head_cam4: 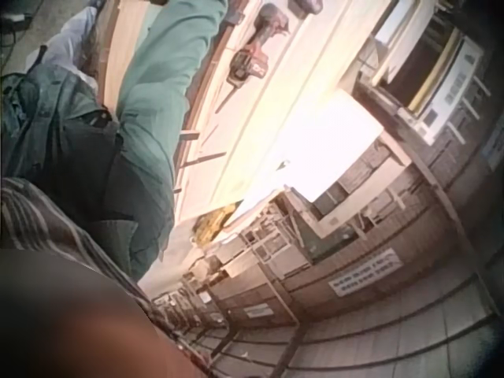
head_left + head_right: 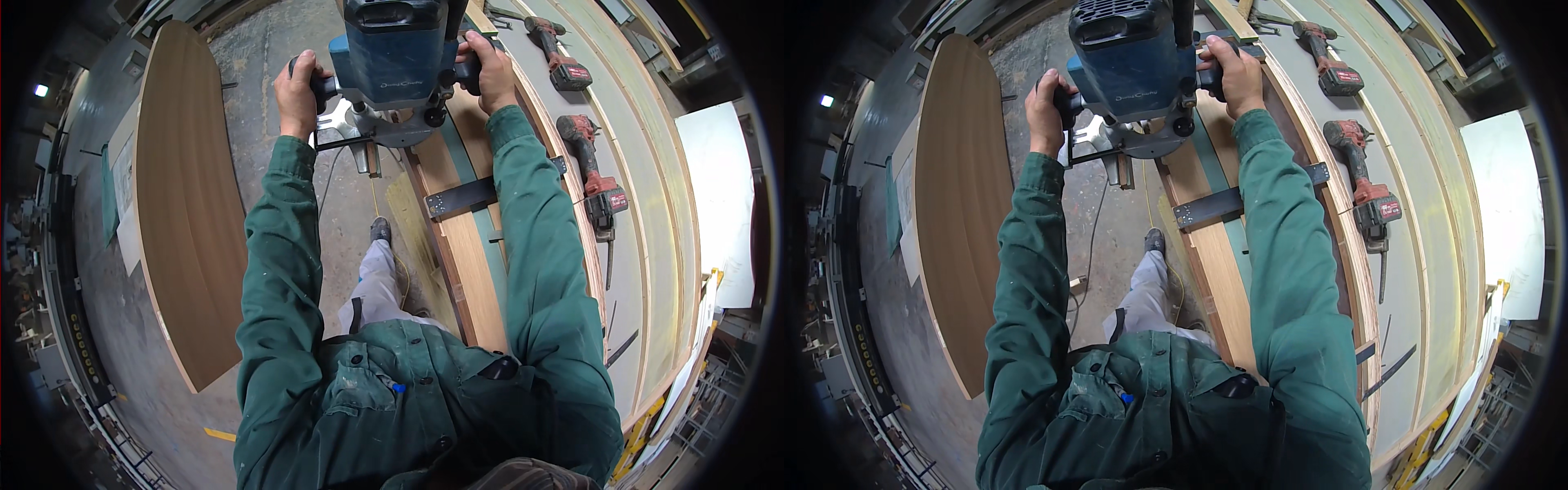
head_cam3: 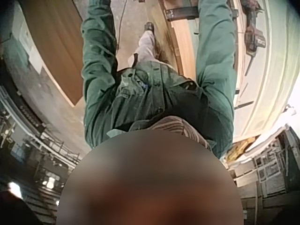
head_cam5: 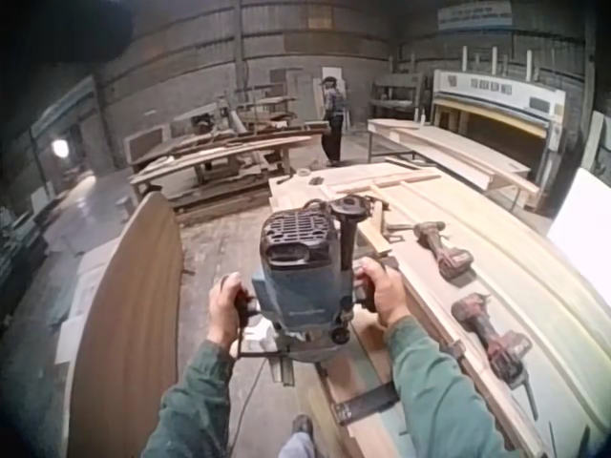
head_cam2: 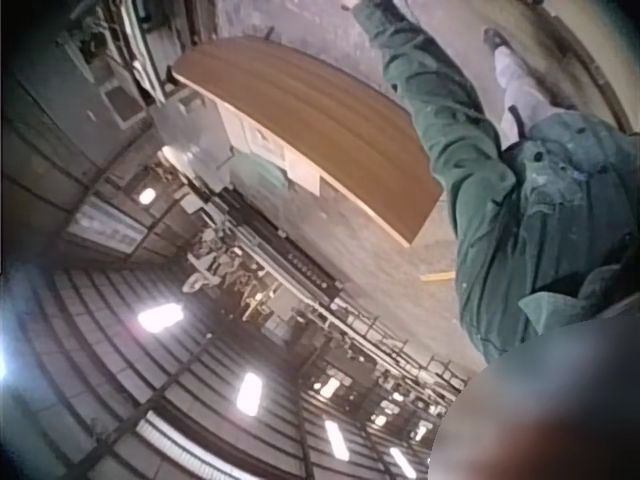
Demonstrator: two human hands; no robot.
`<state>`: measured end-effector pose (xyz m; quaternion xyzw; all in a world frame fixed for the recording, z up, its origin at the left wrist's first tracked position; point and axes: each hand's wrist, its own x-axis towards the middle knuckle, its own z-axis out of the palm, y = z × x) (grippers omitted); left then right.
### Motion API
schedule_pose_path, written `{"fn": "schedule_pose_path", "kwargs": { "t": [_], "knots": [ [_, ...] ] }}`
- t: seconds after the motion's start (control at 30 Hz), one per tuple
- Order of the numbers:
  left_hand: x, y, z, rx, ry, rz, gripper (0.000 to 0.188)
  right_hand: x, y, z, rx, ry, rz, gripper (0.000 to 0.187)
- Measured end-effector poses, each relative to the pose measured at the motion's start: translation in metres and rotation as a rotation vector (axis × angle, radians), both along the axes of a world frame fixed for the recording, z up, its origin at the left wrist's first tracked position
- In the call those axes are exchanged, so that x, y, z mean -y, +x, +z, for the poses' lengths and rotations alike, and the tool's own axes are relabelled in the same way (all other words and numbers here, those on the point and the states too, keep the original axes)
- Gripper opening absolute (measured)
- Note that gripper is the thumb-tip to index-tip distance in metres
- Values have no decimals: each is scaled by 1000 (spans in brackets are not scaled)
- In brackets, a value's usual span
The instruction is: Routing the edge of a wooden frame component using a handheld power router.
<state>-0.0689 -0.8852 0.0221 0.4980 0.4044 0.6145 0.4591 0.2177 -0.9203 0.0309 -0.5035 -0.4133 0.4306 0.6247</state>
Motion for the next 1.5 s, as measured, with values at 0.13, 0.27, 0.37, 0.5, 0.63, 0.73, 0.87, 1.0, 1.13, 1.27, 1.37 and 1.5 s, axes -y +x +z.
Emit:
{"fn": "schedule_pose_path", "kwargs": {
  "t": [0.13,0.27,0.37,0.5,0.63,0.73,0.87,1.0,1.13,1.27,1.37,1.5],
  "knots": [
    [0,1,1,-4,18,5,35,0,1,0,6,-6,3,48],
    [-1,0,0,15,8,4,34,0,0,1,5,-4,9,48],
    [0,1,1,16,1,4,34,0,2,0,18,10,4,48],
    [2,1,1,11,-12,20,34,-5,4,-2,7,12,28,47],
    [4,3,1,2,-9,34,35,-10,7,-1,2,5,57,49],
    [6,4,1,-10,-49,52,35,-12,9,-2,10,2,68,49],
    [8,7,1,-16,-25,75,36,-16,13,-1,24,-6,85,50],
    [11,10,1,-18,3,88,36,-17,15,1,32,-11,97,51],
    [12,10,0,-7,13,97,36,-18,15,3,12,-14,146,51],
    [12,12,-2,5,21,98,36,-17,16,3,8,-17,135,51],
    [11,12,-2,4,19,97,36,-17,17,3,10,-7,143,51],
    [12,15,-1,29,-3,91,35,-16,18,4,5,1,149,45]
  ]
}}
